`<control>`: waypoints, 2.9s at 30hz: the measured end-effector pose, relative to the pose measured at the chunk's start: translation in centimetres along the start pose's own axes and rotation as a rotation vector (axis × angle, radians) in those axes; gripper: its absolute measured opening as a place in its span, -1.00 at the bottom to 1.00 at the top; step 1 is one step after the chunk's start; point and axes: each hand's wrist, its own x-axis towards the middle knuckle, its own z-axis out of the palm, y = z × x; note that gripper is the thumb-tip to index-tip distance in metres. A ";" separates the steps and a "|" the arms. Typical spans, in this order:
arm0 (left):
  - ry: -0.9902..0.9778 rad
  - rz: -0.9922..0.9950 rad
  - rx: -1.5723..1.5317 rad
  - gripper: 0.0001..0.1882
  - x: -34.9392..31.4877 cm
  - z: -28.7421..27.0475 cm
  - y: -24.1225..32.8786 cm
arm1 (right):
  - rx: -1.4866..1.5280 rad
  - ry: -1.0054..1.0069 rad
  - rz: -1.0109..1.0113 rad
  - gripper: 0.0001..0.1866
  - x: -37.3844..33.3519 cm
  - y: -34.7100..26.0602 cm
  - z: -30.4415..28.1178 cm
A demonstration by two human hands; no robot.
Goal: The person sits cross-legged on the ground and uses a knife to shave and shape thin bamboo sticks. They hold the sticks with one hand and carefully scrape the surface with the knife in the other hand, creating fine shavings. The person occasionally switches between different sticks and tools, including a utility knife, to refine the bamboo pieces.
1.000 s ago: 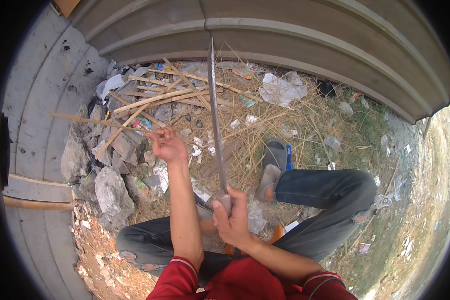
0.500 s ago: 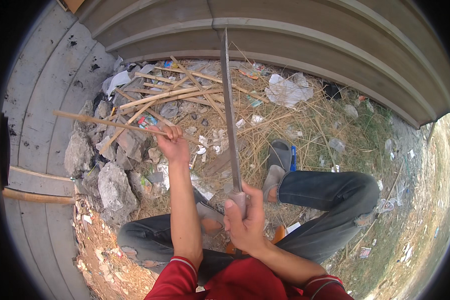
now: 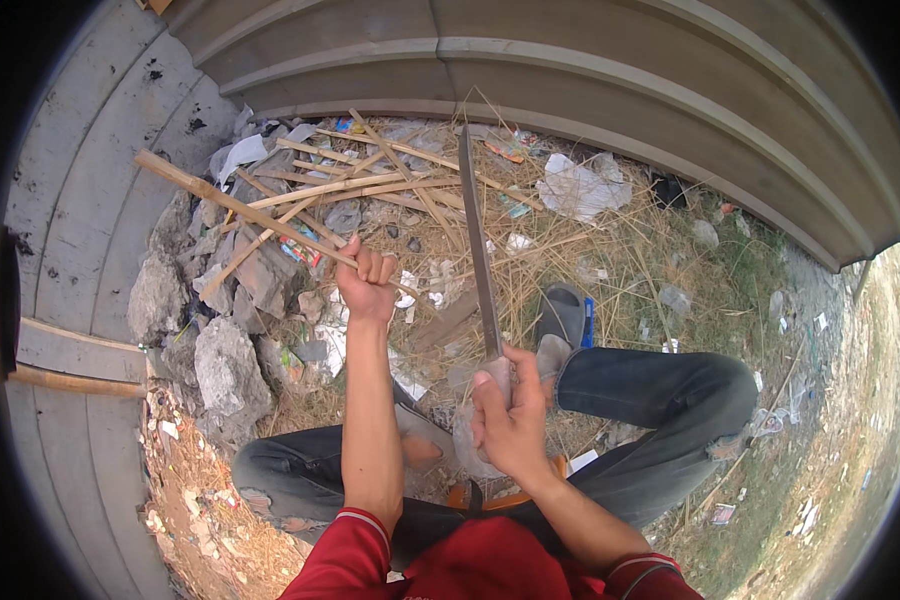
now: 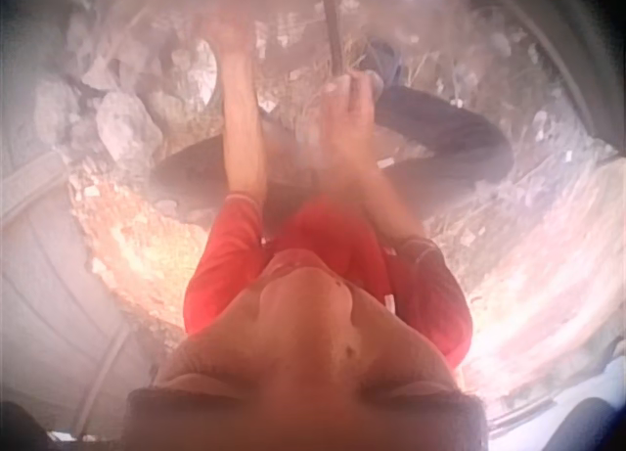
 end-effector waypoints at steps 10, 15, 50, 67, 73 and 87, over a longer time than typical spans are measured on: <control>-0.386 -0.241 0.095 -0.38 0.4 -2.1 1.2 | -0.233 -0.127 0.323 -0.66 -1.8 3.8 -3.6; -0.347 -0.239 0.103 -0.37 0.4 -3.1 2.2 | -0.154 -0.056 -0.040 -0.72 -1.3 -1.5 -0.3; -0.075 0.093 0.046 -0.46 -0.6 -2.3 1.0 | -0.312 -0.010 0.685 -0.69 -0.1 13.5 -5.3; 0.628 0.520 0.088 -0.44 -1.7 0.9 0.3 | -0.665 -0.062 0.017 -0.68 -1.2 17.0 -1.2; 0.668 0.567 0.112 -0.44 -1.3 0.5 0.5 | -0.738 -0.078 -0.009 -0.67 -1.8 17.6 0.1; 0.749 0.599 0.146 -0.48 -1.1 -0.8 0.8 | -0.745 -0.095 -0.155 -0.69 -3.3 19.4 -0.3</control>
